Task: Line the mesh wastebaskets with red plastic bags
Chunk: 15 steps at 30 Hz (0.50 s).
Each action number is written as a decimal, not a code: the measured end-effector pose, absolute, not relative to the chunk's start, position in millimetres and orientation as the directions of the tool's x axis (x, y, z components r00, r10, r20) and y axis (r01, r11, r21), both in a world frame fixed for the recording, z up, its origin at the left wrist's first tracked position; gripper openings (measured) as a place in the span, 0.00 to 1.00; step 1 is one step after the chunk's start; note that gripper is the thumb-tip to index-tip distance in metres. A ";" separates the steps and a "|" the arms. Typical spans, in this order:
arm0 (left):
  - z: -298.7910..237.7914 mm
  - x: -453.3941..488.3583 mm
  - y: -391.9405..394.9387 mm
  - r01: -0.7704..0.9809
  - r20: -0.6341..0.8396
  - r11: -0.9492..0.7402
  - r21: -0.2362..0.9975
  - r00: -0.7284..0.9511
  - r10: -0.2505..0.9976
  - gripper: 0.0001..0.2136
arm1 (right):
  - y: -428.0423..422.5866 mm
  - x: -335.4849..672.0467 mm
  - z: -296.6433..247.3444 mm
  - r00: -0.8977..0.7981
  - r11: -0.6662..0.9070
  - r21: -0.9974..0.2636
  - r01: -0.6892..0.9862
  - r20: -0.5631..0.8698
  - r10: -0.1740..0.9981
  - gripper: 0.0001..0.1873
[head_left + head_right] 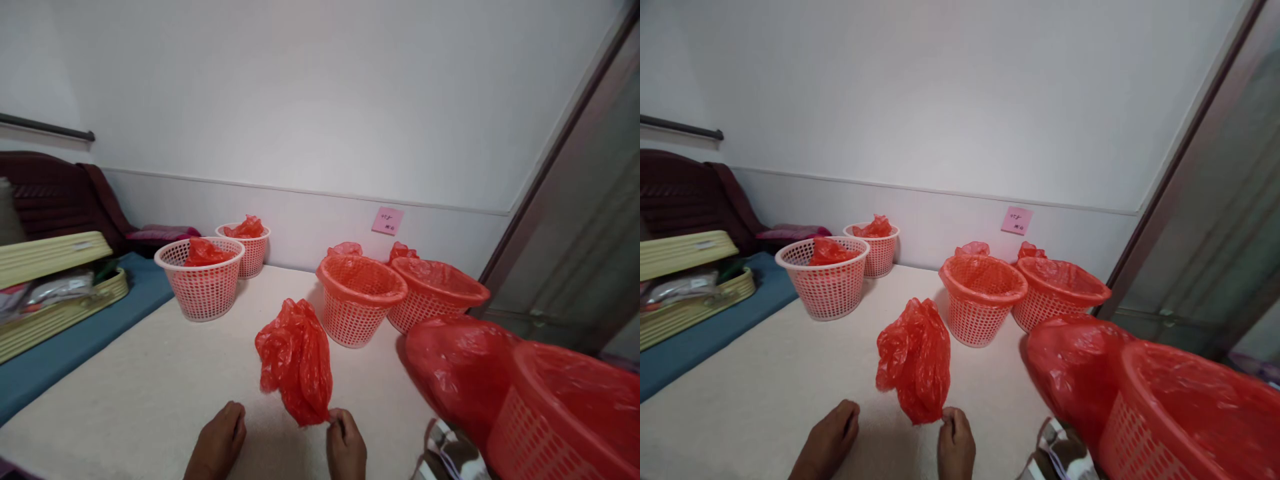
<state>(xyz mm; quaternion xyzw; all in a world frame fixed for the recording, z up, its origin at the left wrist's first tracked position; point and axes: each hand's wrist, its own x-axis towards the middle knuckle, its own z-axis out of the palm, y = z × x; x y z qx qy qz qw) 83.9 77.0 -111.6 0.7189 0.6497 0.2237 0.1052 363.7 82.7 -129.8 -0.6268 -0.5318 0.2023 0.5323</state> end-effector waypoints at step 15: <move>-104.5 85.5 73.9 0.886 0.152 -0.128 0.445 0.067 0.986 0.10 | 72.2 360.5 -134.1 0.504 -0.011 -0.977 0.211 0.099 0.858 0.28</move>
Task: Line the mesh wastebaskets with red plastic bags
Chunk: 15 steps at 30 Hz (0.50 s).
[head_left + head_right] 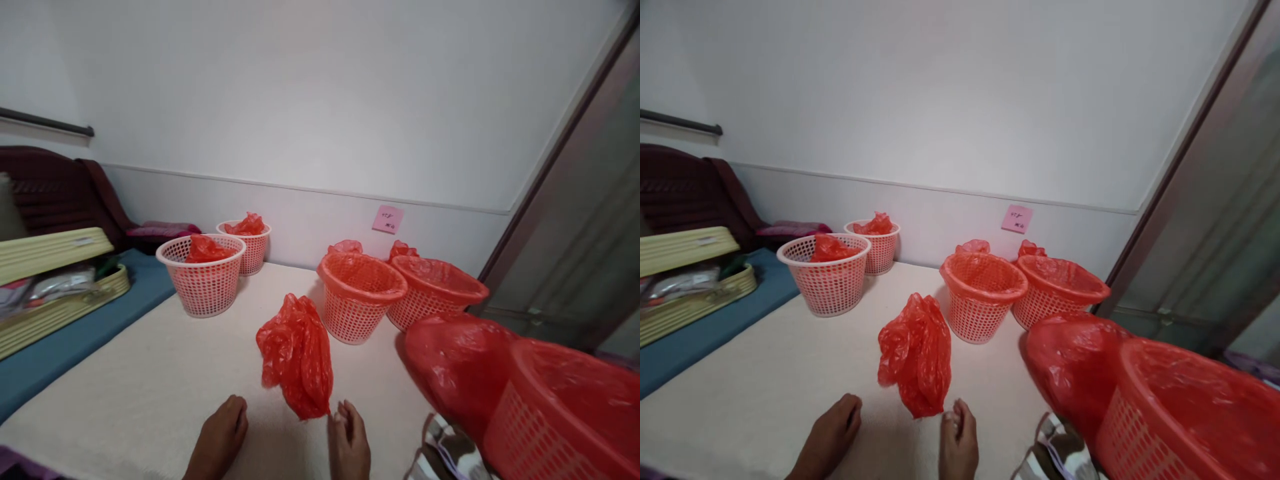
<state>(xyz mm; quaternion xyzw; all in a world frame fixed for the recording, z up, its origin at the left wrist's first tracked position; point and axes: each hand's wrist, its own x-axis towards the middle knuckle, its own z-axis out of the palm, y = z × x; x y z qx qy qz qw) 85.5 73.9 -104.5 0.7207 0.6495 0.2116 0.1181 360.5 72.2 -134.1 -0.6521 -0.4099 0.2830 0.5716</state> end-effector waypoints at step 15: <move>-102.8 88.9 75.0 0.895 0.105 -0.060 0.443 0.015 0.994 0.08 | 131.9 301.6 -124.3 0.144 0.176 -0.783 0.597 0.320 0.936 0.23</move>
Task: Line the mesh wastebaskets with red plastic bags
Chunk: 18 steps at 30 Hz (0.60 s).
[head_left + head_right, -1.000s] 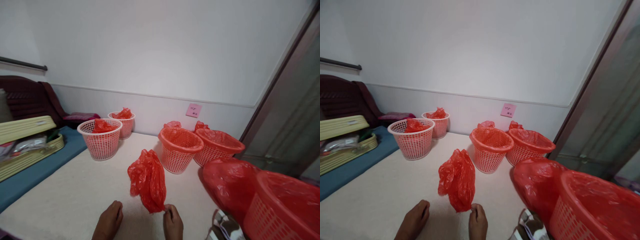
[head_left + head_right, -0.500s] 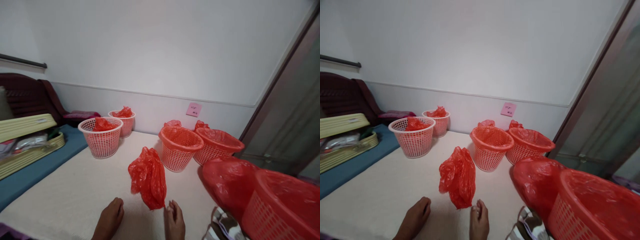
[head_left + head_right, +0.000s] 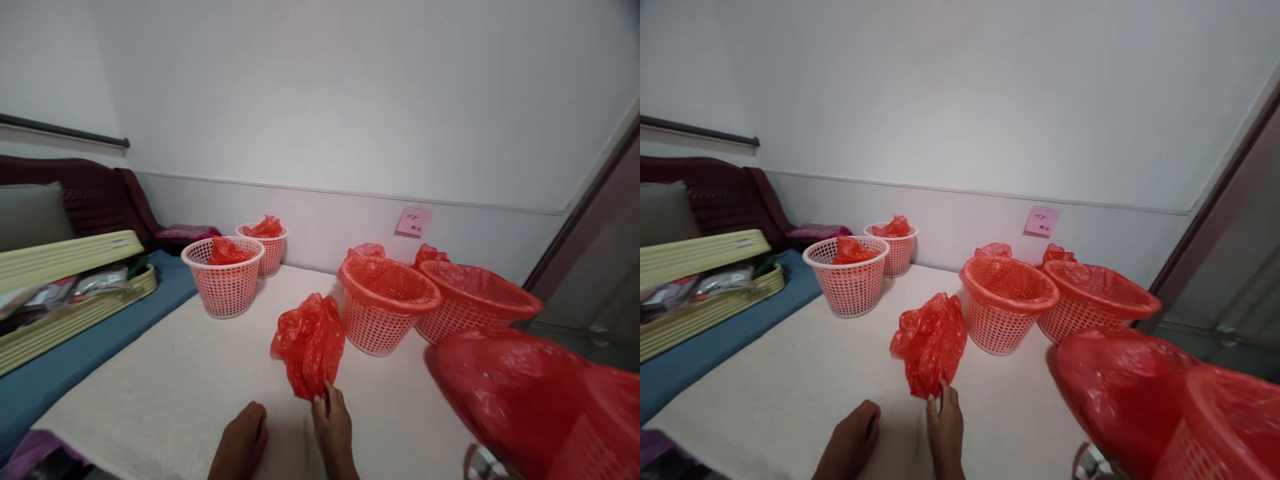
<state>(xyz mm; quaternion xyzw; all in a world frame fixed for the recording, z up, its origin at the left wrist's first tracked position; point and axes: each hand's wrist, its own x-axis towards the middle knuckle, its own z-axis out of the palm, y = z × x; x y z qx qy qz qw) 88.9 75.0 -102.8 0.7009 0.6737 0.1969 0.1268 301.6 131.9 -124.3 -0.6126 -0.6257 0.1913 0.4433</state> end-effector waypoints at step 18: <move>-101.7 89.4 79.5 0.882 0.047 -0.019 0.470 -0.003 0.999 0.05 | 204.6 279.6 -120.3 -0.013 0.242 -0.601 0.762 0.359 0.933 0.23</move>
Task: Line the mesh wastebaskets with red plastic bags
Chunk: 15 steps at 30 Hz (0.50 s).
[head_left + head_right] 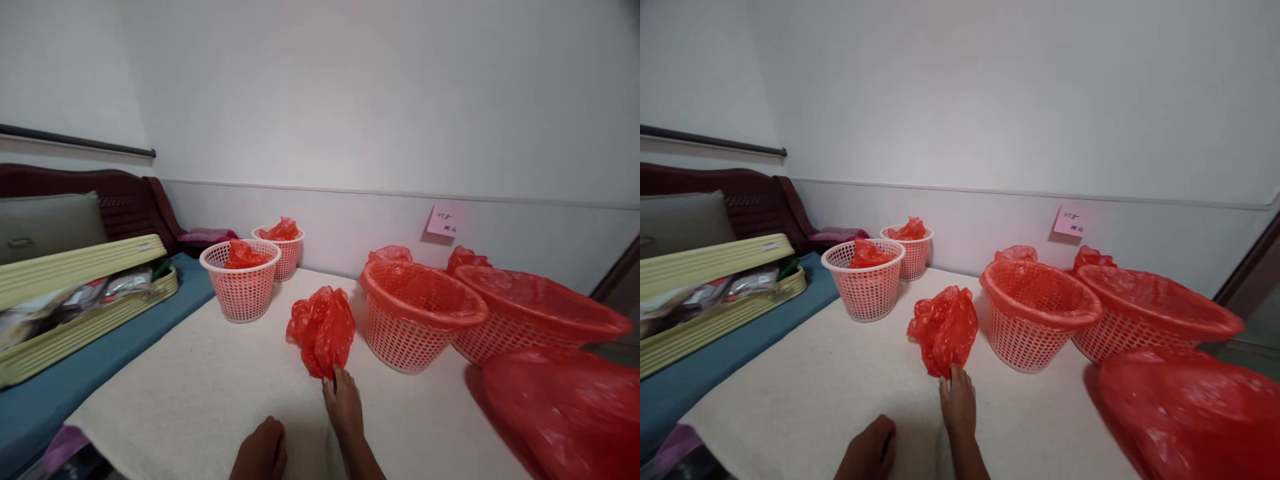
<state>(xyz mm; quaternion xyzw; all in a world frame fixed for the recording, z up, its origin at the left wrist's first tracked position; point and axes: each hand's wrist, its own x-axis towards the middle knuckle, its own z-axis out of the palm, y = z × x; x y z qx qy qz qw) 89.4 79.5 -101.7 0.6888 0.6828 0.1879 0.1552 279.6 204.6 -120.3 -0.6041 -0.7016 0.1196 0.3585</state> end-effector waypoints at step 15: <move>-96.5 90.0 75.5 0.889 0.080 -0.046 0.457 0.010 0.997 0.07 | 141.0 286.6 -110.8 -0.087 0.281 -0.623 0.730 0.324 0.942 0.19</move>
